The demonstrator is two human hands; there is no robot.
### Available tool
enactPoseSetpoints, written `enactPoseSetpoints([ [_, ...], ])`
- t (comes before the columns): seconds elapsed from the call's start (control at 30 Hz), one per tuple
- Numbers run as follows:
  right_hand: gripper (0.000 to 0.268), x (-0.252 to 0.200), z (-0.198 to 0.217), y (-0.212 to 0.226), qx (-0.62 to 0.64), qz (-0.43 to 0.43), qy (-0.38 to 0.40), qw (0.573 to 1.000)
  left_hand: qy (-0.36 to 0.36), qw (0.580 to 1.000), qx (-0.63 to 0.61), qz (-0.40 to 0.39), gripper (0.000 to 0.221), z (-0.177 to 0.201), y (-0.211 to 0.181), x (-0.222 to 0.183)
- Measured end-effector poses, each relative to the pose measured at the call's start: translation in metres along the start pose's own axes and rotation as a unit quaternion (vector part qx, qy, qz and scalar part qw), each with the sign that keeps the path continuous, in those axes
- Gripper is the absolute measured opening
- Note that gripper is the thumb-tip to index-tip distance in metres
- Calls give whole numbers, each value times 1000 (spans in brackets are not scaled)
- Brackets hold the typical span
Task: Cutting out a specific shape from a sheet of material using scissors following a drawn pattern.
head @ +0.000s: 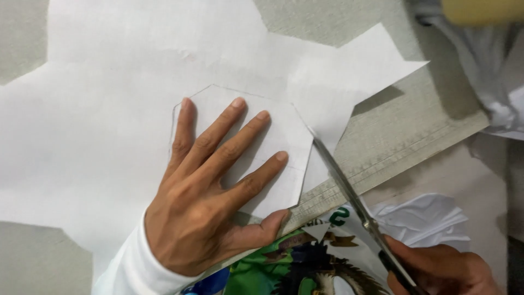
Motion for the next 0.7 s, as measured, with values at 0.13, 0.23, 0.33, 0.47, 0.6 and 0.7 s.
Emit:
enactPoseSetpoints([
  [0.13,79,9,-25,14,-174,111,-3,978,-7,1000,5,-2,50,-3,1,-1],
  [0.23,71,12,-12,13,-397,50,-157,903,-3,1000,9,-7,53,0,3,-2],
  [0.33,78,4,8,10,-326,61,-143,933,-4,1000,7,-9,53,-1,2,-4],
  [0.47,62,6,84,-14,-312,-90,-130,937,7,1000,13,-2,57,-2,2,-4],
  [0.6,90,41,103,-34,-96,-535,65,837,13,1000,19,0,54,-1,1,-2],
  [0.7,72,24,58,-20,97,-410,-5,907,14,1000,13,-1,51,0,0,-1],
])
Point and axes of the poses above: each hand's wrist, its own x-axis towards the middle knuckle, its own z-axis out of the back of the hand, y = z × x, the point moved 3 cm from there along x, towards the middle knuckle, and after that the axes turned 8 degrees about y, right-handed, at the moved point
